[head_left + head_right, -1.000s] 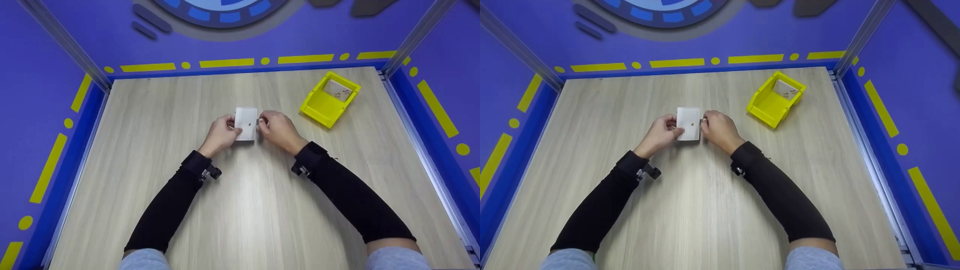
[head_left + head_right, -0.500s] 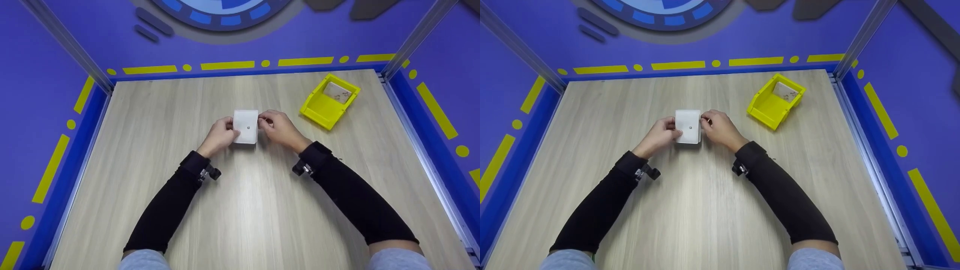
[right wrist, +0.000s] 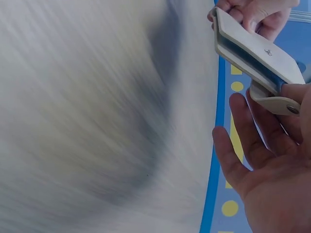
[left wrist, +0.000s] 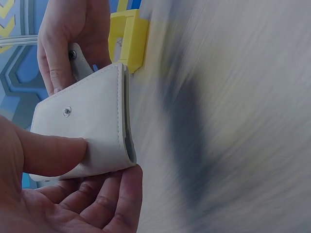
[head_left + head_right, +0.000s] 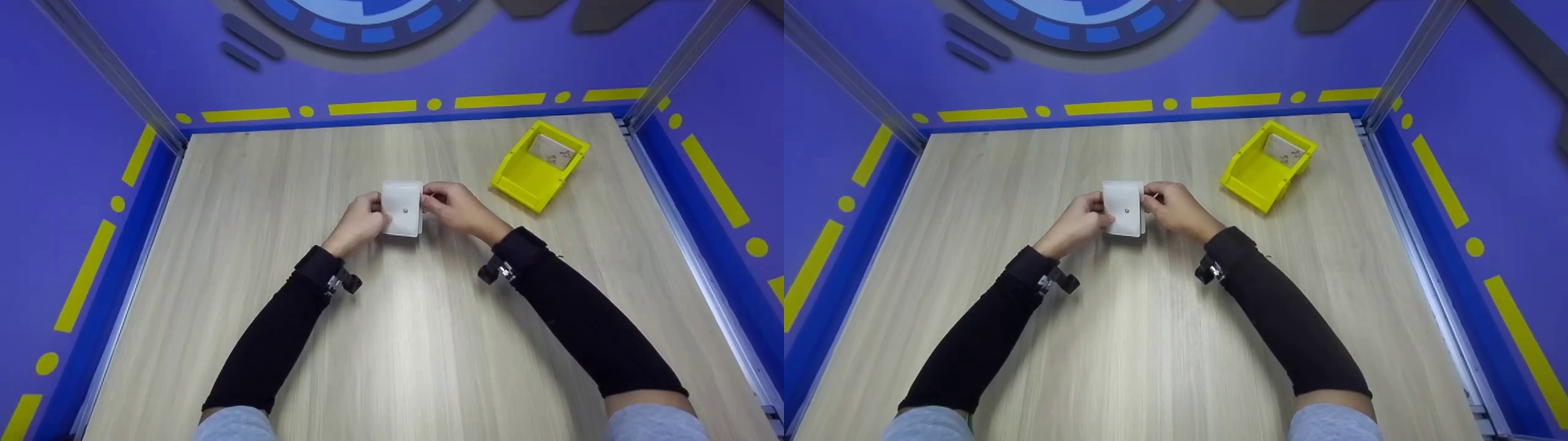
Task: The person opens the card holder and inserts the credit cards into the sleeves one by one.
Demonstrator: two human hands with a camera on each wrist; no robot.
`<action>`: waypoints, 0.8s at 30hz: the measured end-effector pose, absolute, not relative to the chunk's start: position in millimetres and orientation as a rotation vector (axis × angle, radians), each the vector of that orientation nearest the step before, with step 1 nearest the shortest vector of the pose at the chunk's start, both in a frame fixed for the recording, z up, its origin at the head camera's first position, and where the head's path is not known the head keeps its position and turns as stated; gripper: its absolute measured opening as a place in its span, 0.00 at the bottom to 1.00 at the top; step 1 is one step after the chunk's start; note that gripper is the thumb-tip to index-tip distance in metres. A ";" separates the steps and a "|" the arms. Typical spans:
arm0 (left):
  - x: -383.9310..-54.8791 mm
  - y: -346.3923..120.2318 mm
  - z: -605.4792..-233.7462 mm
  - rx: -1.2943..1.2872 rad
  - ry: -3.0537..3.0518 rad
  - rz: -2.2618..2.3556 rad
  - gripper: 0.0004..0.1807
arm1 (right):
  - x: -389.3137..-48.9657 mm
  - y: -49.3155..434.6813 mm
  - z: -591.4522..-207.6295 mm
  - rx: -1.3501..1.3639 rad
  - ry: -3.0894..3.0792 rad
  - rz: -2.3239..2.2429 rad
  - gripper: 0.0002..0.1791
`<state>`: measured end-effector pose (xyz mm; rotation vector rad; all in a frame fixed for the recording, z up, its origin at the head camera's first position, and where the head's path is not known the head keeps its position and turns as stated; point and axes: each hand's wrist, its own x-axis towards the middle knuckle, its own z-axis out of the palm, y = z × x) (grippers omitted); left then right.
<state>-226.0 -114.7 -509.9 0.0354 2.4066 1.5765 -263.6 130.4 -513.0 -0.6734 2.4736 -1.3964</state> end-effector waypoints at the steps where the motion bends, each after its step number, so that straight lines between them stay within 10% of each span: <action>1: -226.0 -114.9 -509.9 0.037 2.413 1.572 0.24 | -263.9 130.8 -512.5 -0.670 2.461 -1.401 0.11; 24: -224.7 -114.8 -511.1 0.142 2.321 1.524 0.29 | -266.9 137.2 -508.2 -0.583 2.253 -1.414 0.13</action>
